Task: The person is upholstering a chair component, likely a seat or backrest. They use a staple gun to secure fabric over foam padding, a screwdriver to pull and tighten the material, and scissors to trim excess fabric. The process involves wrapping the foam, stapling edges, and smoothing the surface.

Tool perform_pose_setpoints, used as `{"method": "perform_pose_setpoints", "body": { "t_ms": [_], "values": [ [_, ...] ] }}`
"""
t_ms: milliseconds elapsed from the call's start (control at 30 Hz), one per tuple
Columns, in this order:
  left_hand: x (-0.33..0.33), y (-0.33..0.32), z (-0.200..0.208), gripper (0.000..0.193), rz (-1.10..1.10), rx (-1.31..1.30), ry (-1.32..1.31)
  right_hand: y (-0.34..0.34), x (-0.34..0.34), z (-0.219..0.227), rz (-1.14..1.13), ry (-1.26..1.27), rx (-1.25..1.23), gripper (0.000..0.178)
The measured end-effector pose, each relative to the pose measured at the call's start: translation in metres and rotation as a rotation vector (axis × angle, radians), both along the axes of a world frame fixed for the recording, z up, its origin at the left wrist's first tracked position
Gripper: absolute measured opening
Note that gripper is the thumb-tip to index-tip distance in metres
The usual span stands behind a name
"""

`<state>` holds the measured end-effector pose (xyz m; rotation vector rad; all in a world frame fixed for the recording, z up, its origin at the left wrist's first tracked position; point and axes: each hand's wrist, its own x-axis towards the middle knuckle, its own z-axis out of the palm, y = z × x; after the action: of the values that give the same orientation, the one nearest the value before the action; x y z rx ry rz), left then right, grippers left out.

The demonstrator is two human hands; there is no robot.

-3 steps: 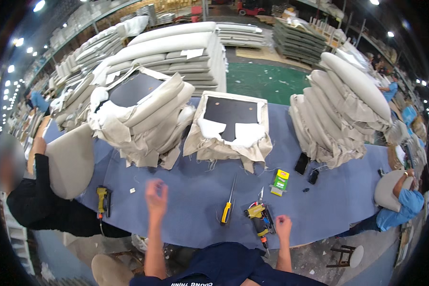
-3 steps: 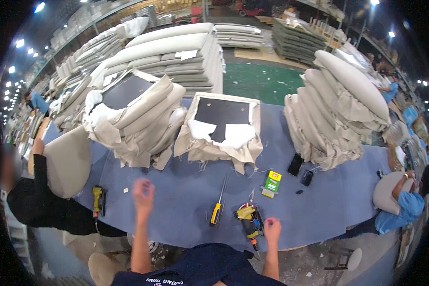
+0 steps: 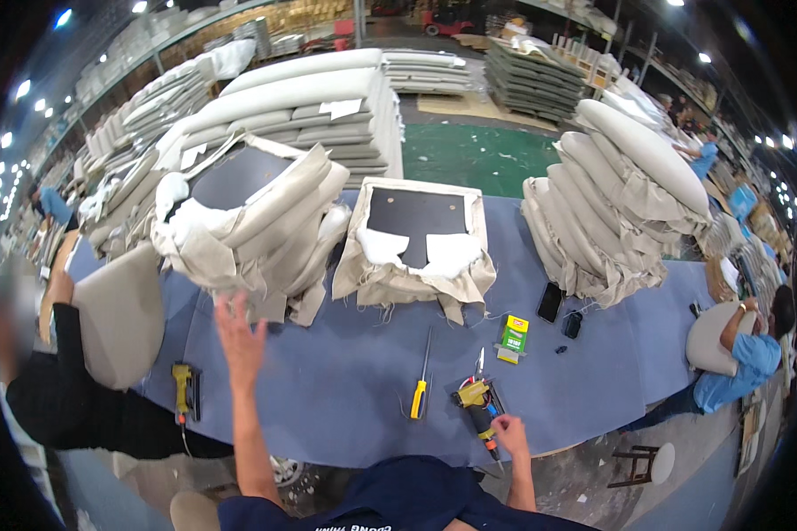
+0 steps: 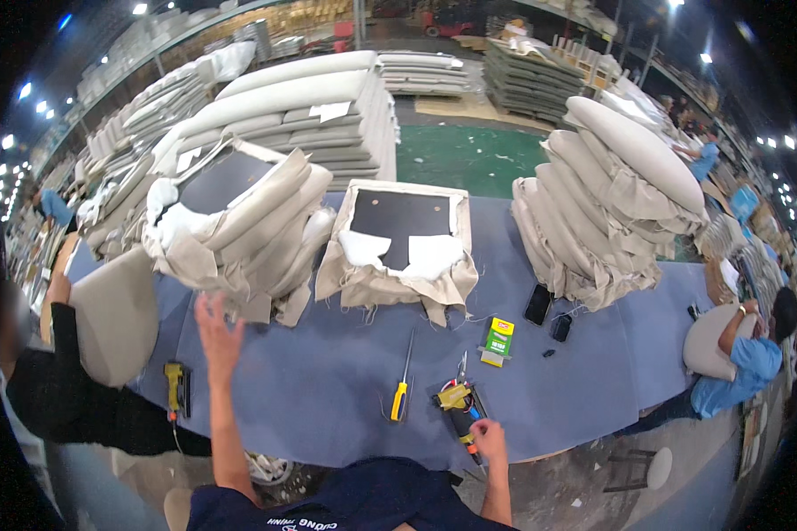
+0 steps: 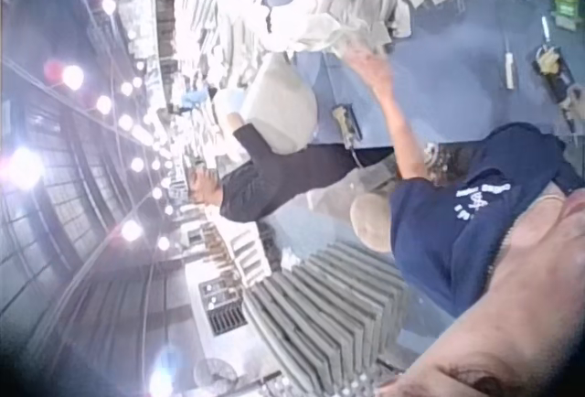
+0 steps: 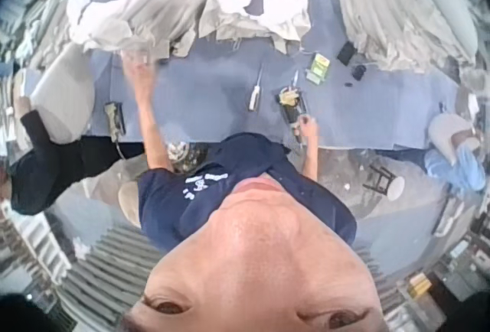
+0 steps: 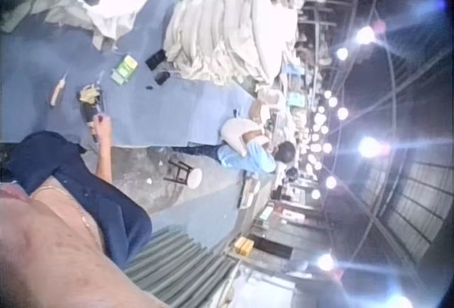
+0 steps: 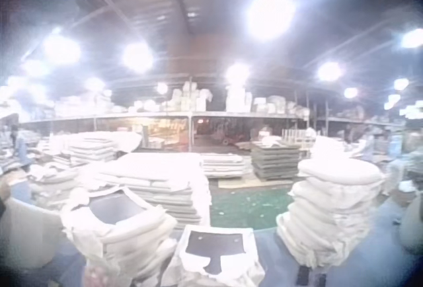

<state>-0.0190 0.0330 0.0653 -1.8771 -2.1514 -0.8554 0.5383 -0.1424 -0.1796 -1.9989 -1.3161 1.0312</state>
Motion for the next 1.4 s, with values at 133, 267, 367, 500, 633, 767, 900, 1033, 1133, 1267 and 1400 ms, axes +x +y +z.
{"method": "perform_pose_setpoints", "body": {
  "t_ms": [133,267,367,500,633,767,900,1033,1133,1267,1400],
  "values": [
    [-0.052,0.062,0.037,0.085,0.193,0.198,0.301,-0.029,-0.036,0.004,0.248,-0.163,-0.223,0.032],
    [-0.111,0.109,0.03,0.08,0.026,0.186,0.462,-0.036,-0.097,-0.005,0.162,-0.017,-0.184,0.035],
    [-0.144,0.125,0.044,0.078,-0.041,0.094,0.582,-0.037,-0.14,-0.001,0.127,-0.026,-0.215,0.035],
    [-0.14,0.133,0.068,0.072,-0.135,0.017,0.531,-0.021,-0.166,0.022,0.278,-0.05,-0.24,0.035],
    [-0.149,0.142,0.039,0.06,-0.132,0.092,0.415,-0.014,-0.158,0.044,0.365,-0.126,-0.183,0.034],
    [-0.16,0.148,0.019,0.045,-0.093,0.266,0.431,-0.008,-0.146,0.053,0.369,-0.249,-0.078,0.032],
    [-0.115,0.118,0.031,0.042,-0.189,0.126,0.357,-0.025,-0.135,0.047,0.446,-0.309,-0.133,0.032],
    [-0.066,0.039,0.026,0.037,-0.2,0.199,0.292,-0.029,-0.143,0.041,0.47,-0.295,-0.176,0.035],
    [0.002,-0.012,-0.007,0.032,-0.401,0.195,0.126,-0.046,-0.136,0.021,0.413,-0.218,-0.221,0.037],
    [0.005,-0.05,-0.031,0.02,-0.438,0.14,-0.087,-0.03,-0.136,0.013,0.506,-0.137,-0.301,0.037],
    [-0.074,-0.069,-0.026,0.046,0.049,0.635,-0.135,-0.01,-0.143,0.007,0.635,-0.121,-0.273,0.033]
  ]
}}
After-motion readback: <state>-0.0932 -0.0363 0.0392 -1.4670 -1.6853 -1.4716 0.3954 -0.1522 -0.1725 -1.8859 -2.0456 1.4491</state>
